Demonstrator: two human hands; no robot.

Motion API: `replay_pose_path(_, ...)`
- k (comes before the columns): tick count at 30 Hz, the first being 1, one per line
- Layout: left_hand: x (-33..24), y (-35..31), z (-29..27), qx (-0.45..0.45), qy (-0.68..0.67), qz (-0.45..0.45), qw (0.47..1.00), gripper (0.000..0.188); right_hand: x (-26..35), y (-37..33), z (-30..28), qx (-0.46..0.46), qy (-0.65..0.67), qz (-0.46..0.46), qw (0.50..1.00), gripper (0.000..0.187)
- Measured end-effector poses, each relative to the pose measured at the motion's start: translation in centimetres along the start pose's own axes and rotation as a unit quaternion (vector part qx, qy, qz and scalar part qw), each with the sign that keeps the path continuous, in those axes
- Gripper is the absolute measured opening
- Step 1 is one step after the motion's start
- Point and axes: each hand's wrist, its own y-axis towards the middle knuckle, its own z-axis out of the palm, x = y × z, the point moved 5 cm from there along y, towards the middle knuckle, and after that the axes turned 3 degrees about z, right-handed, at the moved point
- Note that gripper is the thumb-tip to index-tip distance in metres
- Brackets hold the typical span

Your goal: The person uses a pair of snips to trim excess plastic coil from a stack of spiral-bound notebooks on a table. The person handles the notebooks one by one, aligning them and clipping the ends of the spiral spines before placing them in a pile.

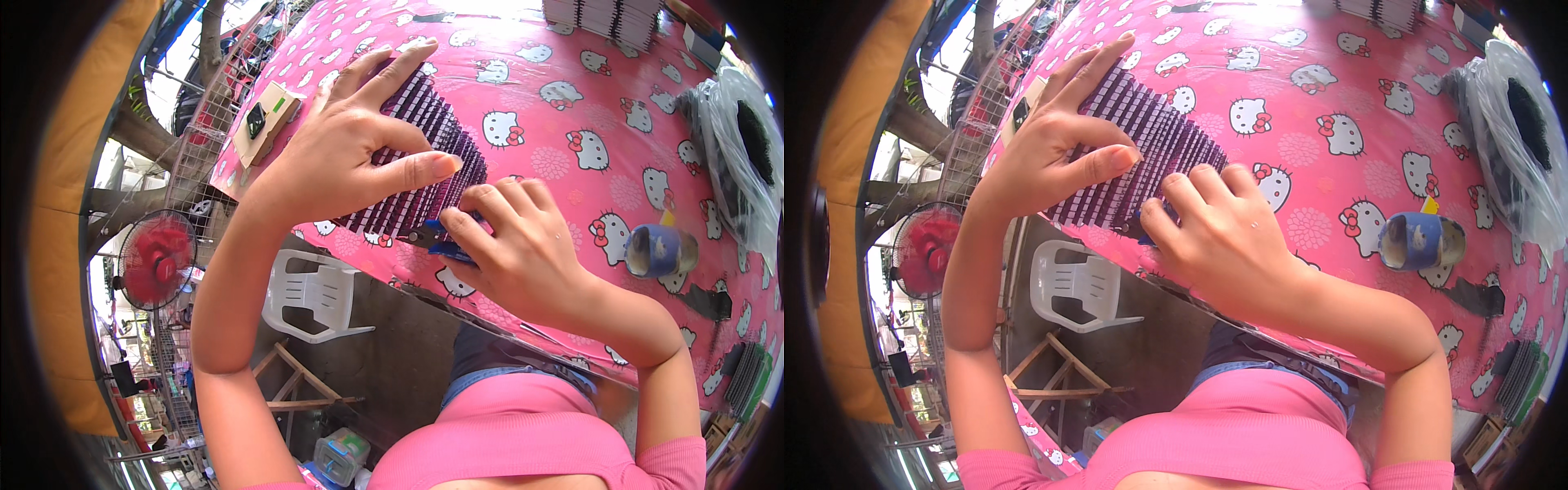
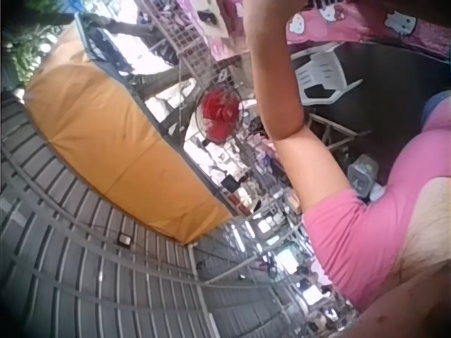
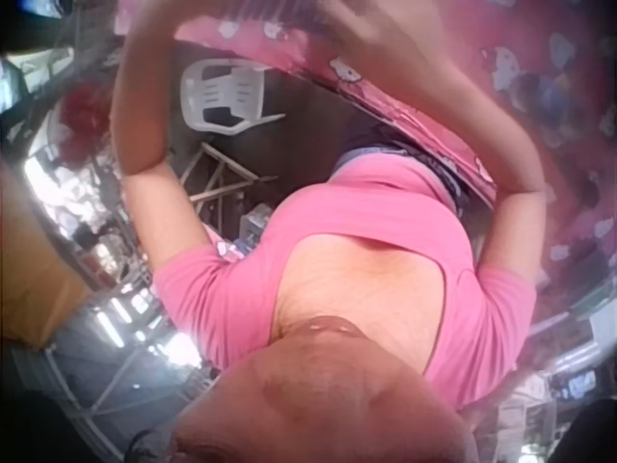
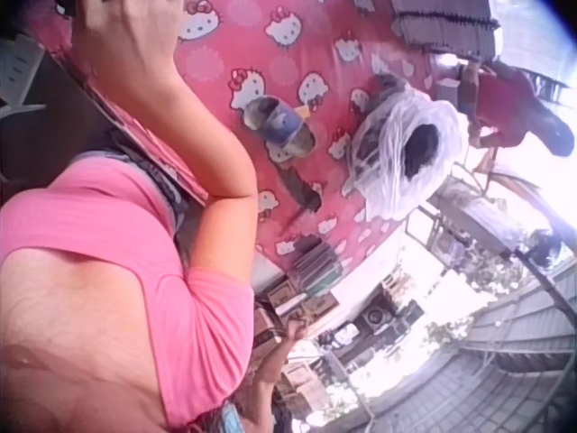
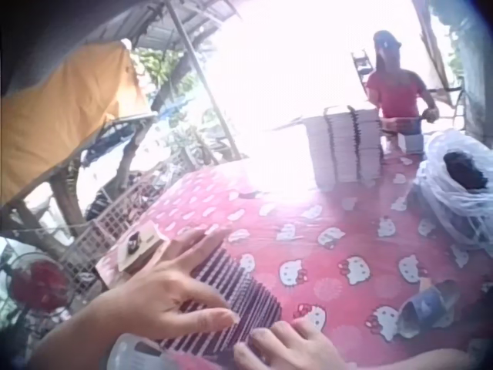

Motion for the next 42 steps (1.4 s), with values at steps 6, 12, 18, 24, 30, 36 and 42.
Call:
replay_pose_path(6,0.2,-0.1,-0.4,0.003,0.018,-0.004,1.0,0.036,-4.1,0.6,3.1,0.368,0.479,0.393,0.693,0.037)
replay_pose_path(12,-0.7,1.3,0.0,0.058,-0.002,-0.07,0.996,0.034,-3.8,-3.3,3.6,0.182,0.22,0.144,0.947,0.053)
replay_pose_path(18,0.0,-0.1,0.2,0.085,-0.089,-0.139,0.983,0.05,-6.0,-9.7,3.5,0.08,0.176,0.2,0.96,0.049)
replay_pose_path(24,0.6,-0.1,0.6,0.066,-0.061,-0.109,0.99,0.048,-8.1,-16.5,3.7,0.035,-0.012,0.295,0.955,0.05)
replay_pose_path(30,0.2,0.2,0.2,0.039,-0.015,-0.074,0.996,0.048,-8.1,-19.8,3.2,0.062,-0.019,0.336,0.939,0.058)
replay_pose_path(36,1.3,0.3,0.6,0.014,0.028,-0.039,0.999,0.053,-8.5,-21.1,2.5,0.075,-0.052,0.368,0.926,0.06)
replay_pose_path(42,0.5,0.5,0.4,0.02,0.037,-0.057,0.998,0.054,-8.1,-21.5,2.9,0.057,-0.093,0.345,0.932,0.06)
